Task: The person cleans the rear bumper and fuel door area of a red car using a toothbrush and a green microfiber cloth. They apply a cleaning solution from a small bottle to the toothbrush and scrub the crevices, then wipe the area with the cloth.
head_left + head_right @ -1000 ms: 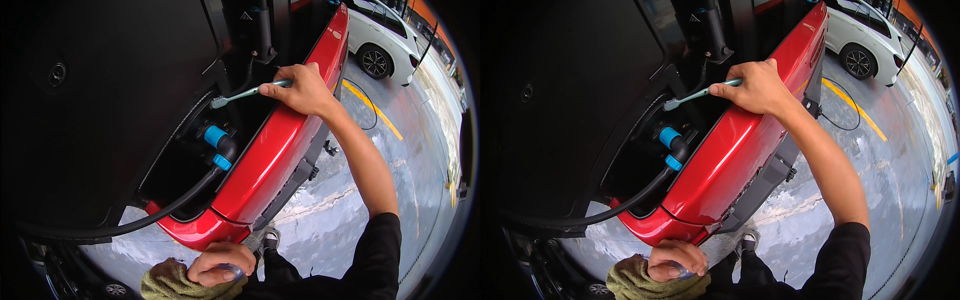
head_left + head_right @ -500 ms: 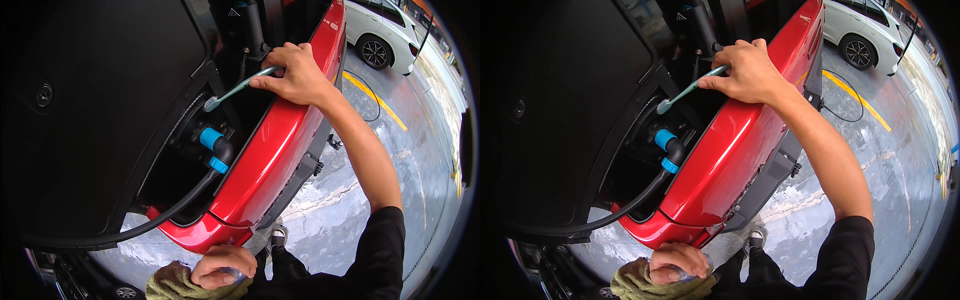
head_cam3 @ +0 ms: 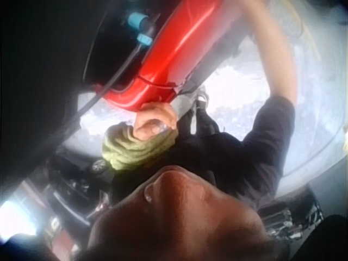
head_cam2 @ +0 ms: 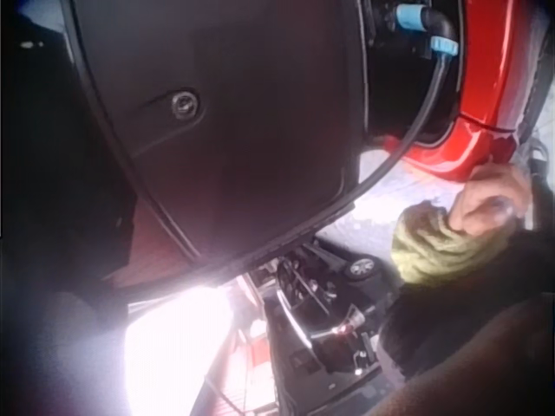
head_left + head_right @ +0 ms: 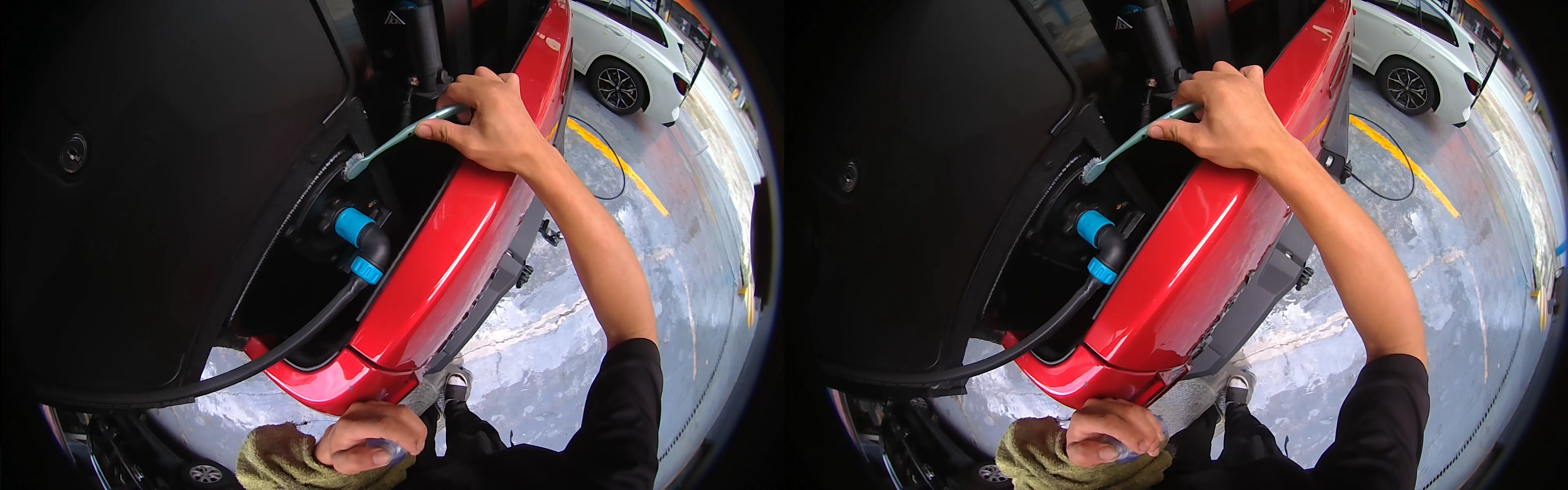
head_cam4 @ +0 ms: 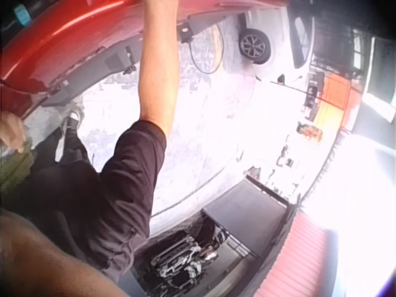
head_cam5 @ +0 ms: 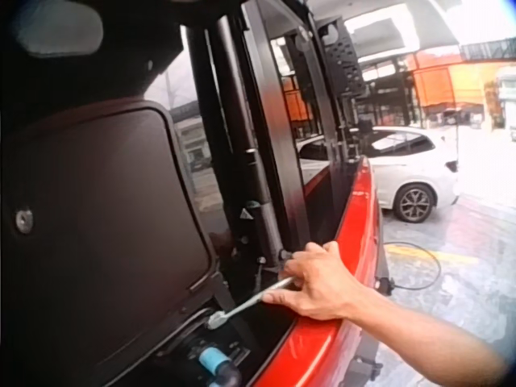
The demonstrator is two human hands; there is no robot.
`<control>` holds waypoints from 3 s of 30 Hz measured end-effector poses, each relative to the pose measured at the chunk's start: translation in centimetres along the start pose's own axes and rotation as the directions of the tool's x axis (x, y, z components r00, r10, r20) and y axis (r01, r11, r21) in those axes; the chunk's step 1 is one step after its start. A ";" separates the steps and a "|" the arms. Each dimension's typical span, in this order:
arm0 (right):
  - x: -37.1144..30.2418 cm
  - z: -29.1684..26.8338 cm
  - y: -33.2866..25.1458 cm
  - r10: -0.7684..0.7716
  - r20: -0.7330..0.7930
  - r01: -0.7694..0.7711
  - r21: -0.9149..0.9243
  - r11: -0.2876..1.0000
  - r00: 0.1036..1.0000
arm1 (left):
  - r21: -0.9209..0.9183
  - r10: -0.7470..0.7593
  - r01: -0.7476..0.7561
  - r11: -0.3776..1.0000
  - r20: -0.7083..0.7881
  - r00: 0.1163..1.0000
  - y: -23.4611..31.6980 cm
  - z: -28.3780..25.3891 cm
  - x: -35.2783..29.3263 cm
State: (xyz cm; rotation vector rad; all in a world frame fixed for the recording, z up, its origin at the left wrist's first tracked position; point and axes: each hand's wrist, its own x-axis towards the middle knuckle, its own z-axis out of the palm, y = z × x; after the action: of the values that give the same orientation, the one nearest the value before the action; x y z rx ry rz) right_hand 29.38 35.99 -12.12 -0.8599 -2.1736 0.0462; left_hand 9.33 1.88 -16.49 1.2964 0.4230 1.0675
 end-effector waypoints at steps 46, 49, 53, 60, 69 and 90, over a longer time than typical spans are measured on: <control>-2.1 -1.5 -0.1 -0.034 -0.018 0.034 0.027 0.999 0.999 | -0.008 0.019 -0.019 1.000 -0.071 0.997 -0.1 0.4 -0.2; -1.6 -1.2 -0.4 -0.020 -0.007 0.021 0.031 0.999 1.000 | -0.012 0.021 -0.022 1.000 -0.063 0.998 -0.2 0.3 -0.1; -0.6 -0.3 -0.3 -0.022 0.017 0.022 0.014 1.000 1.000 | -0.014 0.007 -0.008 1.000 -0.060 0.998 0.1 0.4 0.1; 0.0 -1.1 -1.4 0.201 0.253 -0.209 0.006 0.978 0.946 | -0.002 0.012 -0.012 1.000 -0.048 0.999 0.1 0.4 0.0; -0.6 -0.4 -1.0 0.125 0.101 -0.125 0.001 0.992 0.987 | 0.006 -0.009 0.009 1.000 -0.047 0.999 0.1 0.5 -0.1; 0.4 -0.7 -0.2 0.034 0.158 -0.044 0.058 0.997 0.987 | 0.033 0.001 -0.001 0.999 -0.016 1.000 0.4 0.0 0.3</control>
State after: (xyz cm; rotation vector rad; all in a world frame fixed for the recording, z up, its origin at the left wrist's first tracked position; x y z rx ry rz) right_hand 29.56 35.86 -11.32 -0.8899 -2.2884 0.2060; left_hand 9.31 2.04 -16.04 1.3185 0.4539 1.0759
